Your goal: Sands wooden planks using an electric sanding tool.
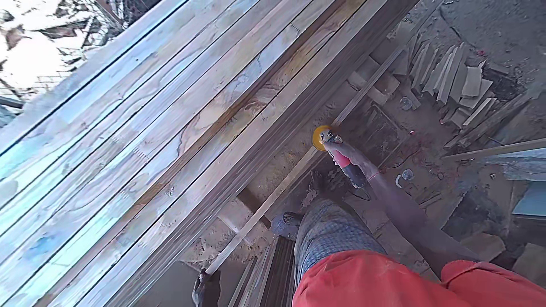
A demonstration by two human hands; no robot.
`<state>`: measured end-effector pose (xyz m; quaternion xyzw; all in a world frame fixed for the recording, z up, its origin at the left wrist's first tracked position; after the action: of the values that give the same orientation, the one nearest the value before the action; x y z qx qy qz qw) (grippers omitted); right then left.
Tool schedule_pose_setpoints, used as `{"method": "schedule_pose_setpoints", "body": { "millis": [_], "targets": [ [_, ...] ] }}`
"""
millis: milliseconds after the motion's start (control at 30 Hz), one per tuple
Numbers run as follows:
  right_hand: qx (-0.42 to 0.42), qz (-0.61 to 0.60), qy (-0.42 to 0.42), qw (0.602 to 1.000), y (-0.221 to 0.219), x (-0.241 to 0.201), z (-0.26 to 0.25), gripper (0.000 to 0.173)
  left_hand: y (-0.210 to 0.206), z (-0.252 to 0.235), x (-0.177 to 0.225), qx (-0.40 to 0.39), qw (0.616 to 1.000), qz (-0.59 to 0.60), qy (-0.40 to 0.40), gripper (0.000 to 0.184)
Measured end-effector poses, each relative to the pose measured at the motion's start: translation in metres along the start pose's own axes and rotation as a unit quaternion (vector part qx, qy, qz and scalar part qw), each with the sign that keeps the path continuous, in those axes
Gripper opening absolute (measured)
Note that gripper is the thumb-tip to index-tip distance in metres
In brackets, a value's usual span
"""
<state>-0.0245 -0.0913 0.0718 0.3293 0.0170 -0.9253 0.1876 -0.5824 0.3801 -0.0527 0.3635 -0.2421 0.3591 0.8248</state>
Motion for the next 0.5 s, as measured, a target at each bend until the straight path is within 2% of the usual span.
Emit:
{"method": "schedule_pose_setpoints", "body": {
  "millis": [67, 133, 167, 233, 267, 300, 333, 367, 400, 433, 500],
  "targets": [
    [0.045, -0.061, 0.020, 0.997, 0.058, -0.035, -0.024, 0.057, 0.005, -0.006, -0.001, 0.006, 0.994, -0.113, -0.011, 0.046],
    [0.107, -0.092, 0.046, 0.989, 0.113, -0.062, -0.053, 0.059, 0.006, -0.008, 0.003, 0.019, 0.961, -0.276, -0.031, 0.046],
    [0.140, -0.101, 0.057, 0.983, 0.141, -0.073, -0.071, 0.064, 0.004, -0.009, 0.004, 0.018, 0.948, -0.317, -0.033, 0.045],
    [0.209, -0.119, 0.074, 0.968, 0.186, -0.090, -0.090, 0.075, 0.004, -0.009, 0.011, 0.018, 0.872, -0.485, -0.066, 0.055],
    [0.244, -0.123, 0.082, 0.958, 0.199, -0.096, -0.084, 0.078, 0.003, -0.008, 0.014, 0.004, 0.828, -0.554, -0.084, 0.061],
    [0.265, -0.130, 0.088, 0.951, 0.206, -0.103, -0.074, 0.077, -0.001, -0.007, 0.019, -0.008, 0.811, -0.578, -0.085, 0.062],
    [0.270, -0.138, 0.092, 0.949, 0.210, -0.107, -0.064, 0.075, -0.007, -0.005, 0.026, -0.016, 0.823, -0.565, -0.062, 0.056],
    [0.260, -0.139, 0.088, 0.952, 0.210, -0.102, -0.058, 0.073, -0.013, 0.001, 0.032, -0.017, 0.857, -0.514, -0.019, 0.046],
    [0.243, -0.128, 0.083, 0.958, 0.206, -0.096, -0.053, 0.072, -0.020, 0.005, 0.031, -0.003, 0.902, -0.429, 0.036, 0.047],
    [0.224, -0.107, 0.077, 0.966, 0.199, -0.087, -0.050, 0.074, -0.027, 0.007, 0.030, 0.002, 0.922, -0.378, 0.086, 0.058],
    [0.179, -0.052, 0.060, 0.981, 0.174, -0.066, -0.047, 0.079, -0.044, 0.008, 0.031, -0.021, 0.920, -0.373, 0.120, 0.066]
  ]
}}
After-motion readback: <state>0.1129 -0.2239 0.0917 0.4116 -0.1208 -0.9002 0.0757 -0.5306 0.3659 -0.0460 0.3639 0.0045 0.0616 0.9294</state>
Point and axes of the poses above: each hand's wrist, its own z-axis away from the middle knuckle, its own y-axis out of the back of the hand, x = y × z, the point moved 4 cm from there along -z, towards the middle knuckle, and after that the axes turned 9 degrees about -z, right-handed, at the moved point
